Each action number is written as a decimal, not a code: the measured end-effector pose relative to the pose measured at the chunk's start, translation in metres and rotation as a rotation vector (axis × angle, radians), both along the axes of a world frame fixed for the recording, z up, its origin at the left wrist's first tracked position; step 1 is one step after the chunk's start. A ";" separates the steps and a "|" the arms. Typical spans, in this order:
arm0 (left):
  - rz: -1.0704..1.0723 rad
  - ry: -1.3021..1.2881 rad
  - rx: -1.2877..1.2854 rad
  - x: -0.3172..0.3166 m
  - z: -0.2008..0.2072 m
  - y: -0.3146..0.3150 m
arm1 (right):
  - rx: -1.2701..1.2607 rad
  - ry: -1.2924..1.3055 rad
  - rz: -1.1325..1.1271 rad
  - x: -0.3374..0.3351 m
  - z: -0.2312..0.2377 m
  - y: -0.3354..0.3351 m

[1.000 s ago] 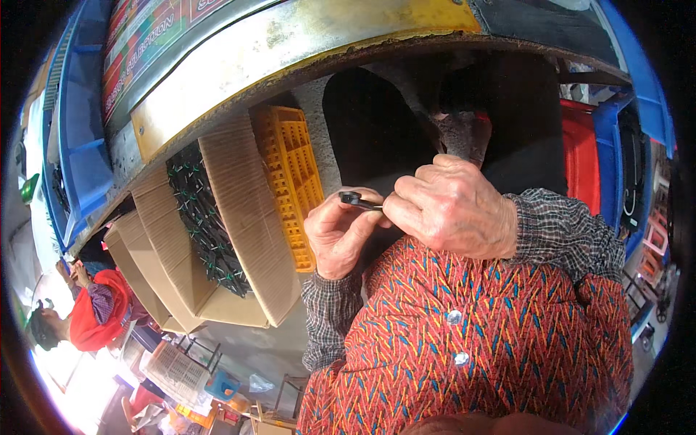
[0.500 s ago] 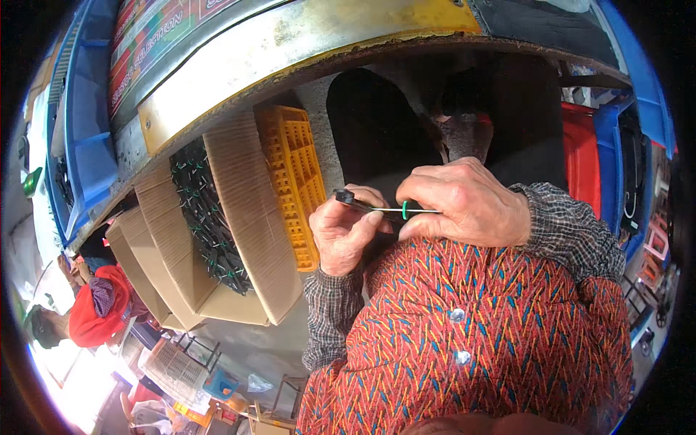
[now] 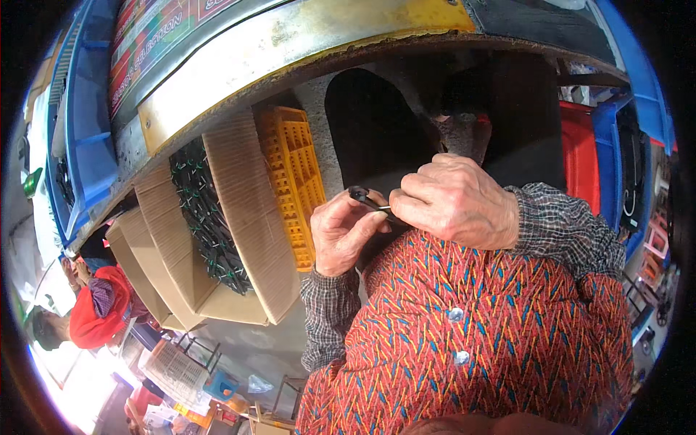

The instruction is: The person assembles small electronic components by hand, inserting green wired sensors into black plastic housings.

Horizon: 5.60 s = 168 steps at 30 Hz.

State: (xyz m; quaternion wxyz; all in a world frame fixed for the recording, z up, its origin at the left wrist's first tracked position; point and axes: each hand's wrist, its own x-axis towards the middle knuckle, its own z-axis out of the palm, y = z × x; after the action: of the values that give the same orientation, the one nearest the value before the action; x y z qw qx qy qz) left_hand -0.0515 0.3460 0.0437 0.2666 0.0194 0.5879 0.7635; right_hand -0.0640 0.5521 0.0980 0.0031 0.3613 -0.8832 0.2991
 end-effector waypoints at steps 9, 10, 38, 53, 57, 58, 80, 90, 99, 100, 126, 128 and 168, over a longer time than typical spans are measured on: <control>0.031 0.001 -0.058 0.005 -0.007 0.004 | -0.044 -0.208 -0.030 -0.001 -0.009 0.004; 0.037 0.002 -0.059 0.005 -0.006 0.004 | -0.104 -0.330 -0.051 -0.002 -0.006 0.006; 0.246 -0.136 0.390 0.013 -0.009 0.026 | -0.380 -0.642 -0.213 -0.001 -0.014 0.014; 0.232 0.258 -0.105 0.011 0.003 0.041 | -0.382 -0.666 -0.218 0.002 -0.035 0.029; 0.223 0.362 -0.238 0.005 0.006 0.043 | -0.377 -0.701 -0.218 0.000 -0.039 0.032; 0.229 0.412 -0.284 0.004 0.006 0.044 | -0.382 -0.663 -0.197 -0.001 -0.042 0.033; 0.192 0.454 -0.360 -0.007 -0.002 0.047 | -0.332 -0.755 -0.259 -0.006 -0.045 0.041; 0.195 0.453 -0.366 -0.005 -0.005 0.047 | -0.303 -0.788 -0.208 -0.005 -0.045 0.044; 0.209 0.459 -0.359 -0.005 -0.004 0.047 | -0.330 -0.770 -0.162 -0.004 -0.051 0.044; 0.210 0.454 -0.352 -0.006 -0.004 0.048 | -0.334 -0.760 -0.154 -0.003 -0.052 0.045; 0.221 0.477 -0.366 -0.007 -0.003 0.048 | -0.279 -0.804 -0.305 -0.002 -0.047 0.049; 0.226 0.485 -0.365 -0.007 -0.003 0.048 | -0.279 -0.759 -0.288 -0.001 -0.050 0.050; 0.078 0.403 -0.390 -0.013 0.006 0.039 | -0.286 -0.598 -0.147 -0.008 -0.043 0.047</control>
State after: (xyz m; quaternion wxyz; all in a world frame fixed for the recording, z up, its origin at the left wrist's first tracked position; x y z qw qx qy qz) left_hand -0.0648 0.3851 0.0500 0.1133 0.0966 0.7651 0.6264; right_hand -0.0721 0.5988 0.0554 -0.1839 0.1890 -0.8176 0.5119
